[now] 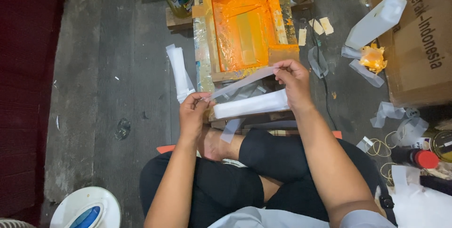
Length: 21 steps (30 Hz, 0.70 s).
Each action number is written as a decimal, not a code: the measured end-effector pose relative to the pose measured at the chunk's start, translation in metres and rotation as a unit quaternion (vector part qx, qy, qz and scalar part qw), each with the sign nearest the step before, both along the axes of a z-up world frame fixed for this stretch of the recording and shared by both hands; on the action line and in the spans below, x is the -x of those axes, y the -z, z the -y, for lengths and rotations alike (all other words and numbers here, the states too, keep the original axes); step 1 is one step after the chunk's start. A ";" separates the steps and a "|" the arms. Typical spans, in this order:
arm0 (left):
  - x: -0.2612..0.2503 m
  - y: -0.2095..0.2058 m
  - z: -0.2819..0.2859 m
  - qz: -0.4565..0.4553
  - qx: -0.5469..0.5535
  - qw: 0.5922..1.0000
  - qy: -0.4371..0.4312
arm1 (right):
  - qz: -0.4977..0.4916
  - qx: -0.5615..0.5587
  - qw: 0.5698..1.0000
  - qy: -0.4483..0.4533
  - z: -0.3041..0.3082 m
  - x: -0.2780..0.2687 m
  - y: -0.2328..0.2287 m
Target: The person sits on the floor and uses a squeegee to spread orange ink across a screen printing frame. They then place a white strip of material under the frame, pull it through to print, and repeat the process with additional strips.
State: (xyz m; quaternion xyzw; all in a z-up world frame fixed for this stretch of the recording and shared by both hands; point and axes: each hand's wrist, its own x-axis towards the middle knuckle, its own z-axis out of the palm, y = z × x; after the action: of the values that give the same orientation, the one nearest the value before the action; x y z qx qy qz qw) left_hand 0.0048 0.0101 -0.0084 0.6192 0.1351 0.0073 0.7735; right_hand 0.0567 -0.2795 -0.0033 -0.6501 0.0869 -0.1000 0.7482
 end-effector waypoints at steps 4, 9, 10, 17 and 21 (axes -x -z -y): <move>-0.002 0.002 -0.001 0.014 0.012 1.000 0.001 | 0.007 0.015 1.000 -0.003 -0.004 0.000 -0.008; 0.001 -0.018 0.004 0.010 0.010 1.000 0.015 | 0.020 0.015 1.000 -0.011 -0.005 0.000 -0.003; -0.001 -0.004 0.001 0.010 0.010 1.000 0.015 | 0.020 0.015 1.000 -0.011 -0.005 0.000 -0.004; -0.002 0.021 -0.003 -0.043 0.037 0.998 0.013 | 0.021 -0.034 0.999 -0.028 -0.003 0.001 -0.012; -0.001 0.024 0.000 -0.047 0.049 0.998 0.007 | 0.025 -0.058 0.998 -0.023 -0.004 0.001 -0.012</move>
State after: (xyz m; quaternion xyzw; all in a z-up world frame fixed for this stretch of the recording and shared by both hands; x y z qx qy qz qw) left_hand 0.0063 0.0103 -0.0324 0.5813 0.1673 -0.0336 0.7956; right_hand 0.0556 -0.2755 0.0090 -0.6044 0.0588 -0.0941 0.7890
